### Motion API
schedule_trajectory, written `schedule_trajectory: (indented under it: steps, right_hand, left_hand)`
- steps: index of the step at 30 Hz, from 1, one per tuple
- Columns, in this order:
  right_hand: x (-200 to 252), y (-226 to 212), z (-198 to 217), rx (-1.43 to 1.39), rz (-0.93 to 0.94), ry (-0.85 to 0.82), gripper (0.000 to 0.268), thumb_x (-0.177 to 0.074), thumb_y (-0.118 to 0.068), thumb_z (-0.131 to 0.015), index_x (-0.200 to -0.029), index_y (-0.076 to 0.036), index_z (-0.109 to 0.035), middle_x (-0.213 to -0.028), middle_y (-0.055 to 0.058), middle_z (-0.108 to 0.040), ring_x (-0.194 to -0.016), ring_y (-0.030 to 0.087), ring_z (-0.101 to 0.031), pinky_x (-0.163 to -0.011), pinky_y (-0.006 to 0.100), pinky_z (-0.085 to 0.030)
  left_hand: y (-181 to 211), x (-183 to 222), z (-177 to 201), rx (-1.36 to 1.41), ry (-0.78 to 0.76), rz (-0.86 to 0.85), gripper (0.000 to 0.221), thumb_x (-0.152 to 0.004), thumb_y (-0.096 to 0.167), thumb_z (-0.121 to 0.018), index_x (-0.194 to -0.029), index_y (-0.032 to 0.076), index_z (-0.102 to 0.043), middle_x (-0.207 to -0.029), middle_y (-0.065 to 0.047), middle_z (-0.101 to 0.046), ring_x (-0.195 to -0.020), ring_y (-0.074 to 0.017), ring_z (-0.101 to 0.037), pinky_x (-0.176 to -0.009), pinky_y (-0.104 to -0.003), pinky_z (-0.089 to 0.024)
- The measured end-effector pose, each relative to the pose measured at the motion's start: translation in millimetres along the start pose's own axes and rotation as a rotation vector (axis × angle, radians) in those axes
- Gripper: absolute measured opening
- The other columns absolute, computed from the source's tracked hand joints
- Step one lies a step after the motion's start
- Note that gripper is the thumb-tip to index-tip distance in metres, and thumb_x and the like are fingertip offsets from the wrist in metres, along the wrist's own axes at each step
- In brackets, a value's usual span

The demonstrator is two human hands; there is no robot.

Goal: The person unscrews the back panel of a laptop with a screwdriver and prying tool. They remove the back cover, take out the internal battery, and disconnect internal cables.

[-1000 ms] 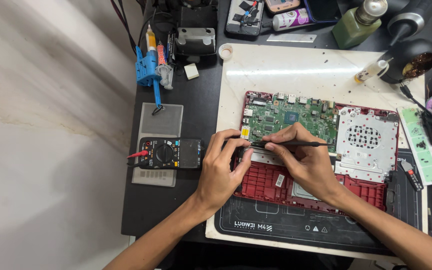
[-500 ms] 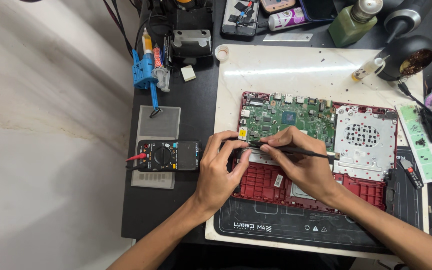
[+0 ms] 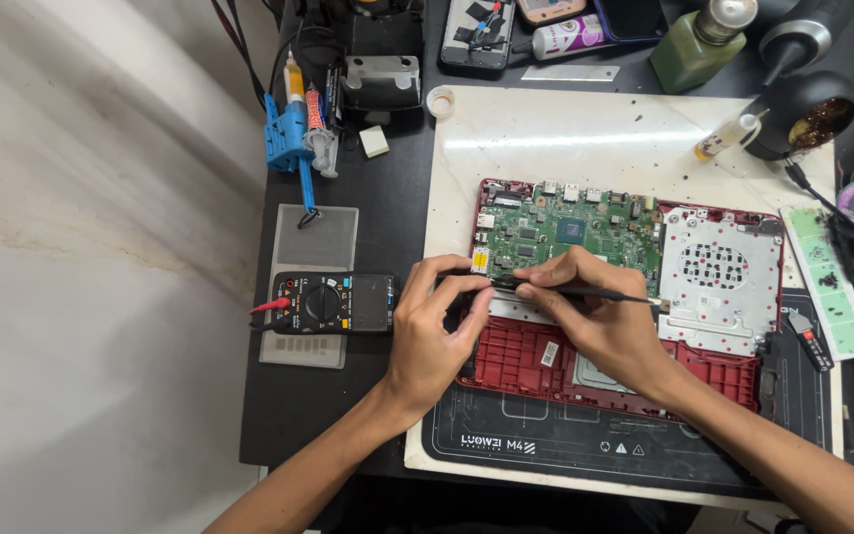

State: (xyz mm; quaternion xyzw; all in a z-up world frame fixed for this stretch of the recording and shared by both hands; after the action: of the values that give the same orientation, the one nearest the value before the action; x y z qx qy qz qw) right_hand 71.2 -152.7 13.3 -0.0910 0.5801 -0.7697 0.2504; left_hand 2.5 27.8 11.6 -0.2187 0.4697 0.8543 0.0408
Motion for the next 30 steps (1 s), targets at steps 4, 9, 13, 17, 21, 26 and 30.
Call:
schedule_trajectory:
  steps: [4, 9, 13, 17, 21, 26, 30]
  right_hand:
    - [-0.1, 2.3, 0.3, -0.11, -0.039, -0.012, 0.009, -0.09, 0.002, -0.073, -0.091, 0.002, -0.064, -0.1, 0.014, -0.075, -0.108, 0.02, -0.075, -0.09, 0.029, -0.065]
    - [-1.2, 2.2, -0.3, -0.109, -0.068, -0.002, 0.009, -0.09, -0.001, -0.073, -0.091, 0.002, -0.064, -0.104, 0.013, -0.076, -0.102, 0.016, -0.075, -0.087, 0.028, -0.065]
    - [-2.5, 0.8, 1.1, -0.088, -0.081, -0.002, 0.009, -0.09, -0.003, -0.073, -0.093, 0.001, -0.065, -0.102, 0.013, -0.077, -0.099, 0.015, -0.075, -0.086, 0.028, -0.065]
    - [-3.7, -0.6, 1.1, -0.089, -0.111, -0.005, 0.009, -0.089, -0.004, -0.073, -0.093, 0.0, -0.067, -0.103, 0.013, -0.078, -0.098, 0.016, -0.075, -0.084, 0.029, -0.066]
    - [-4.3, 2.2, 0.7, -0.076, -0.122, -0.025, 0.009, -0.088, -0.005, -0.074, -0.091, -0.002, -0.067, -0.103, 0.012, -0.078, -0.099, 0.017, -0.077, -0.083, 0.031, -0.063]
    - [-4.3, 5.0, 1.8, -0.093, -0.106, 0.004, 0.009, -0.089, -0.004, -0.074, -0.093, -0.001, -0.067, -0.103, 0.013, -0.078, -0.099, 0.018, -0.077, -0.086, 0.03, -0.067]
    - [-5.2, 2.6, 1.8, -0.054, -0.096, 0.0, 0.01, -0.087, -0.004, -0.075, -0.093, -0.001, -0.067, -0.102, 0.014, -0.078, -0.098, 0.019, -0.077, -0.086, 0.031, -0.067]
  left_hand:
    - [0.4, -3.3, 0.8, 0.036, 0.016, 0.025, 0.011, -0.088, 0.004, -0.078, -0.097, 0.001, -0.073, -0.109, -0.011, -0.065, -0.105, -0.0259, -0.067, -0.089, -0.037, -0.054]
    - [0.1, -5.0, 1.1, 0.064, 0.01, 0.049, 0.01, -0.087, 0.003, -0.077, -0.094, 0.001, -0.072, -0.107, -0.01, -0.064, -0.101, -0.0248, -0.066, -0.087, -0.036, -0.053]
    - [-1.2, -9.1, 0.2, 0.065, 0.0, 0.045, 0.009, -0.087, 0.003, -0.077, -0.093, 0.0, -0.071, -0.105, -0.01, -0.063, -0.1, -0.0247, -0.065, -0.086, -0.036, -0.053]
    - [-3.4, -9.5, -0.1, 0.089, -0.011, 0.075, 0.008, -0.087, 0.005, -0.077, -0.093, 0.001, -0.072, -0.104, -0.009, -0.063, -0.099, -0.0227, -0.066, -0.086, -0.035, -0.053]
    - [-6.5, -6.7, -0.4, 0.119, -0.012, 0.124, 0.008, -0.088, 0.006, -0.077, -0.094, 0.002, -0.073, -0.105, -0.008, -0.063, -0.099, -0.0213, -0.067, -0.086, -0.035, -0.054]
    - [-7.6, -7.2, -1.9, 0.089, -0.033, 0.097, 0.008, -0.089, 0.006, -0.076, -0.095, 0.001, -0.072, -0.106, -0.008, -0.062, -0.099, -0.022, -0.066, -0.085, -0.035, -0.053]
    - [-7.4, -8.0, -2.0, 0.104, -0.034, 0.08, 0.008, -0.09, 0.006, -0.075, -0.095, 0.001, -0.072, -0.106, -0.009, -0.062, -0.099, -0.0223, -0.066, -0.086, -0.035, -0.054]
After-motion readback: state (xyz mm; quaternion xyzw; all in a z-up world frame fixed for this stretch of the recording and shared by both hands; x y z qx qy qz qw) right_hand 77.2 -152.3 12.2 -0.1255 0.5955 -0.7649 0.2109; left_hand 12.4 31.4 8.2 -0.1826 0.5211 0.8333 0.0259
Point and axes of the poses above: each hand's wrist, its own x-axis away from the middle knuckle, its own z-axis out of the back of the hand, y = z × x, the point moved 4 cm from there along -x, towards the middle knuckle
